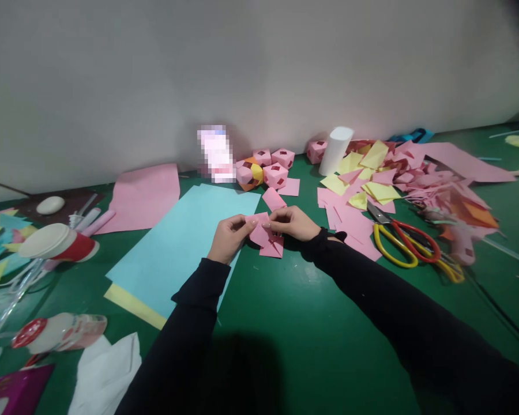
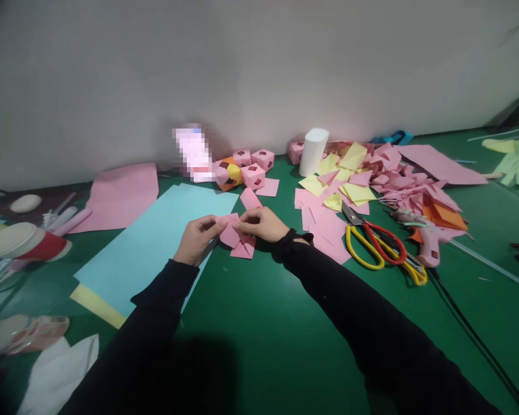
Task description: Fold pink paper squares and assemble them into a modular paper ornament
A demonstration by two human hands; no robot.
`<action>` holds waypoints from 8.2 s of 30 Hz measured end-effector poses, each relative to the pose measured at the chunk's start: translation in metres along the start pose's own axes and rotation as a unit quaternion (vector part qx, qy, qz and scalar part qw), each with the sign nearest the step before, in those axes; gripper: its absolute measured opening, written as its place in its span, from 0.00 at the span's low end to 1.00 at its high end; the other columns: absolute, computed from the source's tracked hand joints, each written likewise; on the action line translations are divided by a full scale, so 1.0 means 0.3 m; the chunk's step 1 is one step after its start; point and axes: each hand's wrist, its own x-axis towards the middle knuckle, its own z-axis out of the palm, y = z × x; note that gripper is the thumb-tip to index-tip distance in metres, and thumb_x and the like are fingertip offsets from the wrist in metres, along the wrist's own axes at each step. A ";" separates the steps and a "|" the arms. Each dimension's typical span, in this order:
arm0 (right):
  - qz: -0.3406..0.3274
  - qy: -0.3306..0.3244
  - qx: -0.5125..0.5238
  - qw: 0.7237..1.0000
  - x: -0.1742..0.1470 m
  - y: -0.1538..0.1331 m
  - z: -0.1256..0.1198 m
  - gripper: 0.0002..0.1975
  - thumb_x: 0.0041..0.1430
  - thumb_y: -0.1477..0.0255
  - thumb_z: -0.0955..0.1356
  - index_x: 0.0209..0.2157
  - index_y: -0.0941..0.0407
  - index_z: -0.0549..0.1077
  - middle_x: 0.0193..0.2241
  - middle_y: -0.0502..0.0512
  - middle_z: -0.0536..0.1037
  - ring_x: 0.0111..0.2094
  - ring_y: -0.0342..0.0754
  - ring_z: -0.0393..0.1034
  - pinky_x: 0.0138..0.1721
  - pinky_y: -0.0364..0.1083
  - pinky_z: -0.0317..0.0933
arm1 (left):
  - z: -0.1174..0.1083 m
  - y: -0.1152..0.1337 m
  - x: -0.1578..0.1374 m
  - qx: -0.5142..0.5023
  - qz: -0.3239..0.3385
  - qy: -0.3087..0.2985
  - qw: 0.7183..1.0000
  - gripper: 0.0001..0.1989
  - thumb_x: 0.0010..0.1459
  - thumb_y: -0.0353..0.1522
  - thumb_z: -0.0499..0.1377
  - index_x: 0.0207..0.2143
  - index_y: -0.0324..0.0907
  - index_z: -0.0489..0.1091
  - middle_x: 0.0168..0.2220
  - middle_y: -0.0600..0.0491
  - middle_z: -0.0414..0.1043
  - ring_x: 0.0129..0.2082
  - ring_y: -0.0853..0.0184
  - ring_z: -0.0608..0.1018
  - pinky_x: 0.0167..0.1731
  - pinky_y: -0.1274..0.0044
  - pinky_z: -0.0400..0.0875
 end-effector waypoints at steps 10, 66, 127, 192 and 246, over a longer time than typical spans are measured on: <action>-0.006 0.001 0.000 1.000 -0.001 0.002 0.001 0.18 0.52 0.56 0.72 0.25 0.58 0.74 0.20 0.50 0.74 0.21 0.41 0.64 0.25 0.43 0.58 | 0.005 0.003 -0.002 0.025 0.014 -0.003 1.000 0.16 0.44 0.41 0.70 0.23 0.38 0.71 0.21 0.57 0.66 0.23 0.72 0.67 0.26 0.78 0.61; -0.043 0.003 -0.038 0.998 -0.001 0.007 0.008 0.20 0.57 0.57 0.69 0.22 0.58 0.71 0.19 0.49 0.73 0.21 0.40 0.64 0.26 0.42 0.57 | 0.007 0.017 -0.005 -0.004 -0.008 -0.034 0.999 0.16 0.44 0.40 0.69 0.22 0.37 0.69 0.20 0.58 0.66 0.21 0.74 0.65 0.24 0.79 0.60; -0.020 0.012 0.076 0.997 0.018 0.044 -0.043 0.15 0.49 0.57 0.74 0.30 0.56 0.81 0.26 0.51 0.78 0.27 0.42 0.68 0.34 0.45 0.64 | -0.005 -0.001 0.006 -0.089 -0.031 0.025 0.995 0.16 0.42 0.39 0.71 0.28 0.37 0.75 0.25 0.54 0.73 0.25 0.71 0.72 0.29 0.77 0.70; -0.041 0.028 0.001 0.999 0.003 0.009 0.015 0.19 0.56 0.55 0.69 0.28 0.58 0.71 0.23 0.49 0.72 0.21 0.39 0.62 0.25 0.41 0.57 | -0.003 -0.022 0.004 0.003 0.013 -0.036 0.999 0.14 0.48 0.40 0.68 0.29 0.36 0.75 0.26 0.53 0.73 0.25 0.71 0.73 0.29 0.76 0.72; -0.042 0.005 -0.050 0.998 0.004 0.011 0.034 0.23 0.58 0.51 0.66 0.23 0.57 0.69 0.21 0.49 0.71 0.23 0.41 0.62 0.29 0.43 0.57 | 0.008 0.010 -0.001 -0.031 -0.018 0.000 0.999 0.20 0.44 0.43 0.70 0.33 0.36 0.77 0.29 0.51 0.77 0.29 0.66 0.75 0.29 0.76 0.72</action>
